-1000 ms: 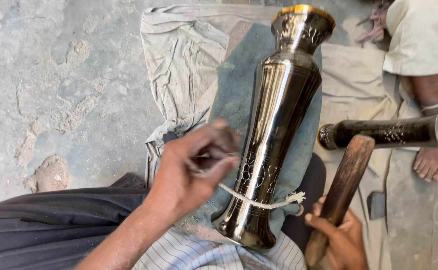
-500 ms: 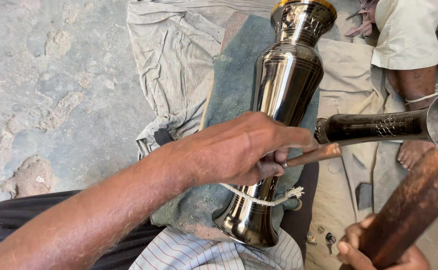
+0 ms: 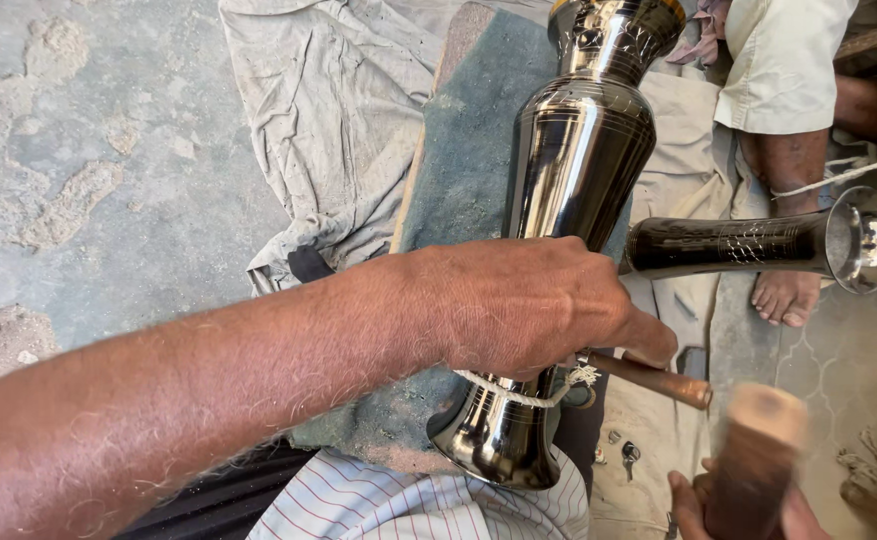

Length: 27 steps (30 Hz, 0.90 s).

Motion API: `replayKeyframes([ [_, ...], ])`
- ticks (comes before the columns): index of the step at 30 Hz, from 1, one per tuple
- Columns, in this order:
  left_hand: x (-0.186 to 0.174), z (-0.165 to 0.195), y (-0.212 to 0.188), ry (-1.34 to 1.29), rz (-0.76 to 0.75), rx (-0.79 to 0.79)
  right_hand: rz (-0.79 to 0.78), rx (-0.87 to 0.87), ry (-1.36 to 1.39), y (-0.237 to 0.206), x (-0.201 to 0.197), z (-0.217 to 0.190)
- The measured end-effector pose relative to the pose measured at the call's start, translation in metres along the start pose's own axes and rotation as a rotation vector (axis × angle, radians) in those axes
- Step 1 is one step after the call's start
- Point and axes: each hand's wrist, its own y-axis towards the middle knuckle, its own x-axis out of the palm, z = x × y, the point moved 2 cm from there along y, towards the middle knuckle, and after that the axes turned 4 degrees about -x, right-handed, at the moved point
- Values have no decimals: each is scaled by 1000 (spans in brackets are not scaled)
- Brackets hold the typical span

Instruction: The person holds a polished metal vase with one hand and uses a small chisel and wooden mallet to engrave a decorative pattern into its surface. The person repeatedly taps the chisel to create a series of small indentations along the vase's body.

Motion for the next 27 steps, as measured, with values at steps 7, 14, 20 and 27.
replayKeyframes([
  [7, -8, 5, 5, 122, -7, 259, -23, -50, -54, -7, 12, -21],
  [14, -9, 16, 3, 340, -161, 268, -33, 118, -92, -19, 31, -22],
  [20, -11, 21, 1, 270, -240, 178, -131, 250, -142, 13, -1, -74],
  [27, -20, 1, 19, 46, -145, 117, -17, 128, 154, 11, -11, -80],
])
